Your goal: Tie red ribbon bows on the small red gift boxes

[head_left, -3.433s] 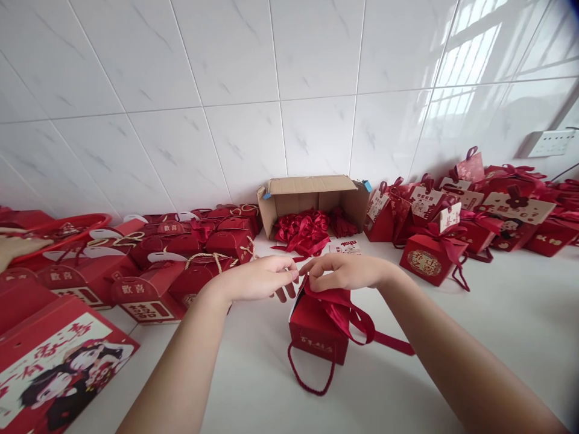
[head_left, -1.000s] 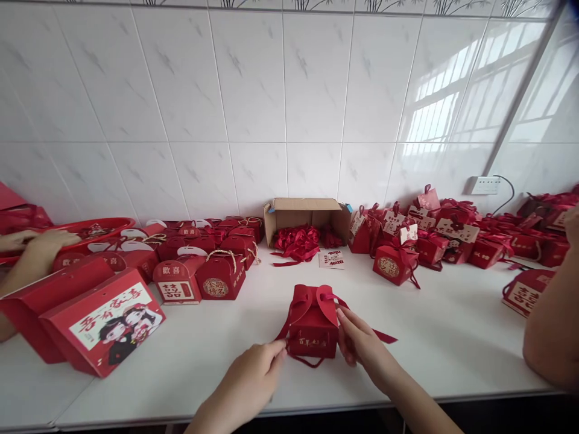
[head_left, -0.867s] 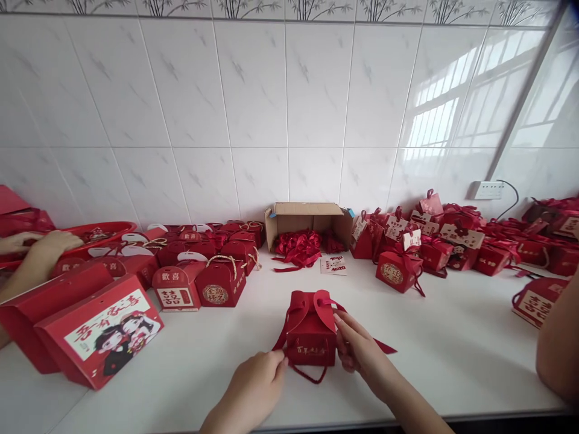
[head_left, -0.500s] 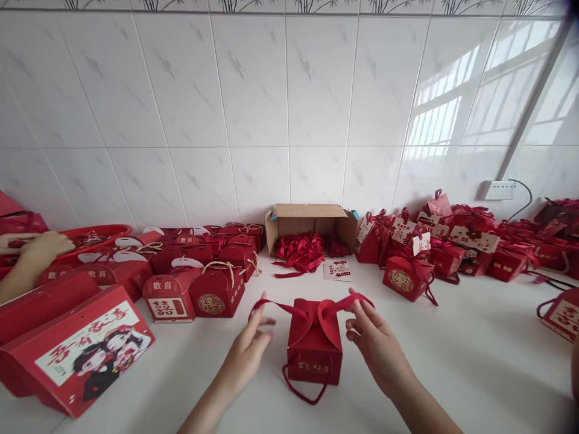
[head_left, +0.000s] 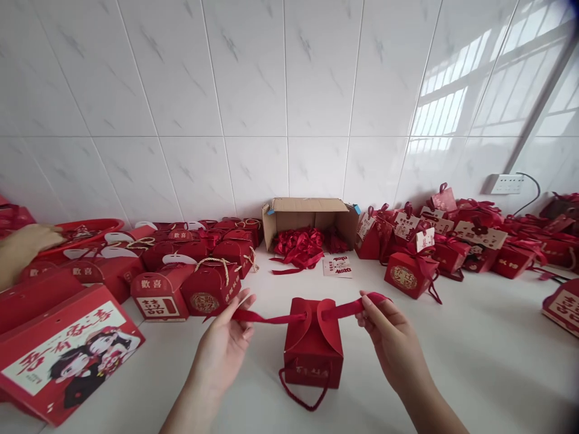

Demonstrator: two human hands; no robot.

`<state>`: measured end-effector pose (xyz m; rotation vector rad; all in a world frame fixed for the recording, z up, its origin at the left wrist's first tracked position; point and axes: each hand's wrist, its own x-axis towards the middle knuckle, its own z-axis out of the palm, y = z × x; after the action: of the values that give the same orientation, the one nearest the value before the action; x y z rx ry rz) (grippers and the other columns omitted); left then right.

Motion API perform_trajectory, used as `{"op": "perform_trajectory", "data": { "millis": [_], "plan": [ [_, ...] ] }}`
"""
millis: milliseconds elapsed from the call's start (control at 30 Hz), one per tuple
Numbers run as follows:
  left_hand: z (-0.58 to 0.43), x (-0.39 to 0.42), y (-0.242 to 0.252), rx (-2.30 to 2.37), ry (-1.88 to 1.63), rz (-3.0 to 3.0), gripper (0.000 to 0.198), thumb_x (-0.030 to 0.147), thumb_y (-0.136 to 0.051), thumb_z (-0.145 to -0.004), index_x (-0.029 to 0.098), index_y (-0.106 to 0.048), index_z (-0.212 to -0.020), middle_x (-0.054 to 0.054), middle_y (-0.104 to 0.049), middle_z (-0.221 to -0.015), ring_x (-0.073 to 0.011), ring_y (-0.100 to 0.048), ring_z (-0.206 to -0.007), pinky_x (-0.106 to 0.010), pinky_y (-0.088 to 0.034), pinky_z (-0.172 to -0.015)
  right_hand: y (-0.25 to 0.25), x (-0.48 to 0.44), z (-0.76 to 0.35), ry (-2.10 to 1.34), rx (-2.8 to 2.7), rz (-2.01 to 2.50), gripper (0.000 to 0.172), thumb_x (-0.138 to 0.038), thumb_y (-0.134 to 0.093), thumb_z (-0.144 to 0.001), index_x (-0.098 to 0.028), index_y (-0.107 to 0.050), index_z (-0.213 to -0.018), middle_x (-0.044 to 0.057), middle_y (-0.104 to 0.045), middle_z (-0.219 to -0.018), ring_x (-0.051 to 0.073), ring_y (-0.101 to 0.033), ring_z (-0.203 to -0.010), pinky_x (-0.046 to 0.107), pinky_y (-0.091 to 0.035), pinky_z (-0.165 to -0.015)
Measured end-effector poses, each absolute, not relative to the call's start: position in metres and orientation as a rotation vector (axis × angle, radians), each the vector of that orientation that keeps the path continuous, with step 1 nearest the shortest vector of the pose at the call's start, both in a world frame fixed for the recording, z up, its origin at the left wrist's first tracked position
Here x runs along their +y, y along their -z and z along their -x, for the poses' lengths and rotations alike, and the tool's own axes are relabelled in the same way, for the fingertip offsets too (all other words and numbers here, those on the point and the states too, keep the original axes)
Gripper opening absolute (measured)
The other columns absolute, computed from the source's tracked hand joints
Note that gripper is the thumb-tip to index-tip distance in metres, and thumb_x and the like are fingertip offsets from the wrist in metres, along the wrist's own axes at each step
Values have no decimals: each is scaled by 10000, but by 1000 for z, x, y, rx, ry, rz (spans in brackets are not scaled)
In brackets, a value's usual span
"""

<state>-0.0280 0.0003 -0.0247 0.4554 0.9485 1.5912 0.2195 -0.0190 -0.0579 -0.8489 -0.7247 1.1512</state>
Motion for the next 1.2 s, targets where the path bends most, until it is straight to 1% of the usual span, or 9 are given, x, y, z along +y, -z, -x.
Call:
{"op": "perform_trajectory", "data": {
  "millis": [133,233,300,500,633,733,867,1000,1200],
  "plan": [
    [32,-4,25,872,-1608,-434,227,63,-451,-866,123,-621,-729,-43,-617,-676,-96,-563,-500,-217,-534,-455,66,-23,-220,-1209,-687,821,259,-397,-738,-746,-201,-719,-915,-4,-607,-713,102,-536,-672,190,-482,-647],
    [32,-6,25,876,-1645,-446,243,-45,-459,-784,96,-630,-686,-65,-641,-722,-141,-654,-658,-249,-601,-618,70,-25,-221,-1219,-657,785,253,-411,-711,-769,-194,-719,-898,12,-629,-712,116,-560,-689,202,-495,-649],
    [33,-6,27,915,-1672,-478,237,-79,-493,-750,88,-642,-673,-64,-665,-759,-138,-672,-695,-228,-605,-668,70,-25,-222,-1211,-659,799,247,-406,-715,-768,-188,-719,-883,14,-637,-707,113,-565,-688,193,-499,-650],
    [40,-2,26,983,-1689,-583,85,41,-670,-734,117,-644,-706,20,-617,-631,-80,-631,-566,-140,-554,-529,62,-25,-231,-1151,-660,861,222,-375,-769,-714,-226,-695,-862,-18,-642,-710,107,-604,-667,189,-511,-629],
    [41,-2,6,1031,-1762,-751,216,251,-771,-686,154,-581,-657,43,-568,-531,-97,-592,-500,-170,-502,-463,45,-23,-237,-1003,-763,921,272,-447,-724,-740,-210,-709,-873,18,-665,-815,141,-615,-771,227,-520,-662],
    [34,-3,-20,1074,-1841,-1003,266,387,-735,-717,155,-611,-682,27,-559,-504,-100,-559,-487,-171,-425,-425,21,-18,-240,-805,-887,949,299,-436,-733,-731,-213,-707,-928,25,-667,-871,151,-599,-812,258,-514,-708],
    [16,0,-58,1000,-1876,-1375,211,348,-729,-732,156,-704,-817,11,-585,-576,-73,-511,-514,-163,-356,-427,-19,-10,-242,-690,-1126,902,259,-452,-674,-781,-201,-692,-841,20,-649,-792,160,-587,-764,283,-493,-674],
    [-3,5,-83,933,-1795,-1484,208,356,-734,-719,174,-730,-819,-1,-612,-634,-66,-484,-514,-175,-315,-414,-55,-2,-238,-646,-1298,838,243,-438,-675,-778,-195,-684,-786,10,-623,-723,156,-571,-725,276,-467,-635],
    [-22,1,-93,834,-1693,-1487,254,374,-745,-699,184,-745,-868,-20,-685,-776,-64,-464,-523,-200,-347,-454,-86,2,-228,-772,-1390,719,287,-468,-661,-772,-201,-729,-852,20,-652,-743,155,-588,-748,294,-473,-694]
  ]
}}
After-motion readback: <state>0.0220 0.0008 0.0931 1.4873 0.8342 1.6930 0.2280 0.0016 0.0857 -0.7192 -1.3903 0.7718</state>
